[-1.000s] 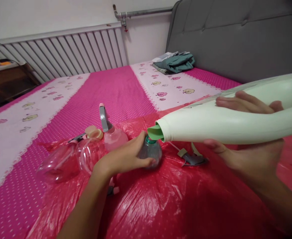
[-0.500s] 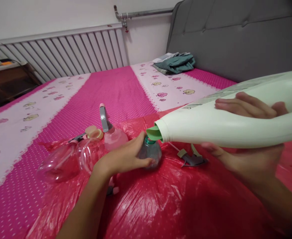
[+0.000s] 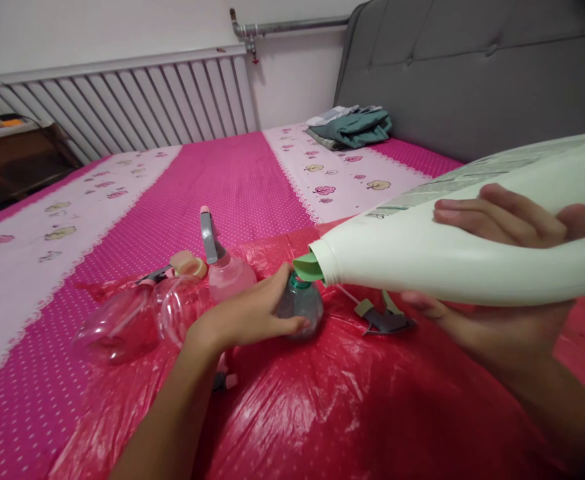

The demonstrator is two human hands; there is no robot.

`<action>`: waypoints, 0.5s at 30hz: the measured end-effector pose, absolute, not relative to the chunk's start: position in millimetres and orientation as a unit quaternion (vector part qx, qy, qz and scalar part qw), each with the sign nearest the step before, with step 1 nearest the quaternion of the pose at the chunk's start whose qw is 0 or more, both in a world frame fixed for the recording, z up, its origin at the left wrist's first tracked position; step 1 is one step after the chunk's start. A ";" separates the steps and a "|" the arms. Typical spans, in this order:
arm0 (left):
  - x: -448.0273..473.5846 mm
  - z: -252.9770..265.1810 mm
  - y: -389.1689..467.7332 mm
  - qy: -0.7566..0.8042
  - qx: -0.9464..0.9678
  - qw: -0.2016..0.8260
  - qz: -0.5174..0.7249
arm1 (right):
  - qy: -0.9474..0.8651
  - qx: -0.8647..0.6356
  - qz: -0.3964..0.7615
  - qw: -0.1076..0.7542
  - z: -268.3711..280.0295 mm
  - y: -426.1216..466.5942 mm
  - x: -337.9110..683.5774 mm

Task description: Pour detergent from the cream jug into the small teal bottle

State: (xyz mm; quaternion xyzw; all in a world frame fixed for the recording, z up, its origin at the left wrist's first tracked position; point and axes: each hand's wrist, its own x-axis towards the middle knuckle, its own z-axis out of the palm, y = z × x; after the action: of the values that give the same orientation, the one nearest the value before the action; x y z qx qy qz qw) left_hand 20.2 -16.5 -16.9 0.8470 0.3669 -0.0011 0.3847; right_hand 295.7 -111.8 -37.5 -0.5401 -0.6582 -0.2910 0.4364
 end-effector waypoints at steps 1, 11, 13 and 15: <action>20.0 -17.6 -16.4 0.365 0.847 0.386 0.000 | -0.657 -0.540 -0.292 0.437 -37.2 -111.4 296.4; 15.8 -23.5 -14.4 0.356 0.849 0.391 0.017 | -0.659 -0.507 -0.358 0.425 -35.3 -105.2 301.4; 16.2 -24.0 -14.1 0.359 0.847 0.392 0.015 | -0.659 -0.509 -0.347 0.431 -35.9 -105.9 301.2; 16.3 -24.2 -14.2 0.361 0.846 0.391 0.011 | -0.663 -0.511 -0.340 0.430 -36.6 -106.9 301.2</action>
State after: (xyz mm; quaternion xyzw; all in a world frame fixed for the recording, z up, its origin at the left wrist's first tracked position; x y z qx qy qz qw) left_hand 16.3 -14.2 -24.2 0.8465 0.3609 0.0114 0.3914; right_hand 301.2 -106.9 -36.6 -0.5105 -0.6627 -0.3397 0.4297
